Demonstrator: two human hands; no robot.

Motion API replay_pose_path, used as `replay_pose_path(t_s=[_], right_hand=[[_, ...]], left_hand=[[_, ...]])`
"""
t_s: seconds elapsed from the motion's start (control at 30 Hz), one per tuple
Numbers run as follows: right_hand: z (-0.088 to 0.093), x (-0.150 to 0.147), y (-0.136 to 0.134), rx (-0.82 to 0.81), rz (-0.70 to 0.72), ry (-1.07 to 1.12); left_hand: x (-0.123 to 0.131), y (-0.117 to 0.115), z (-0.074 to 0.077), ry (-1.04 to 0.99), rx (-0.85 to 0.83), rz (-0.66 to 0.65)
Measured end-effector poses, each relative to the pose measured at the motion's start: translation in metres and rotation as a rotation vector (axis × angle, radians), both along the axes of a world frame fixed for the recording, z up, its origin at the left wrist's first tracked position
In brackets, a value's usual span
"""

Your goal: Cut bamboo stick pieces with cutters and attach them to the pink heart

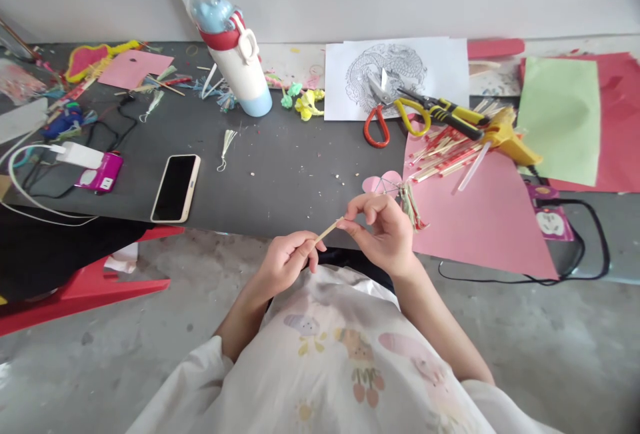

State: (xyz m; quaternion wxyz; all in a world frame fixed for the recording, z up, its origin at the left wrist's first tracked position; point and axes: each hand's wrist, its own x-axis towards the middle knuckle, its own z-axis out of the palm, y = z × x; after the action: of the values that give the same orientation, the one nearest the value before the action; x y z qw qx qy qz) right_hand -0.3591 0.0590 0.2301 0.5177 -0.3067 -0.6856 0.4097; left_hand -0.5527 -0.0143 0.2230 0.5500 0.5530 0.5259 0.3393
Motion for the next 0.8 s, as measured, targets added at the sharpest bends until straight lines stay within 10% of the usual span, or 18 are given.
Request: replay_pose_path(t_s=[0.8], right_hand=[[-0.008,0.001,-0.005,-0.004,0.135,-0.035]], left_hand=[[-0.013,0.005,-0.001,0.009,-0.064,-0.093]])
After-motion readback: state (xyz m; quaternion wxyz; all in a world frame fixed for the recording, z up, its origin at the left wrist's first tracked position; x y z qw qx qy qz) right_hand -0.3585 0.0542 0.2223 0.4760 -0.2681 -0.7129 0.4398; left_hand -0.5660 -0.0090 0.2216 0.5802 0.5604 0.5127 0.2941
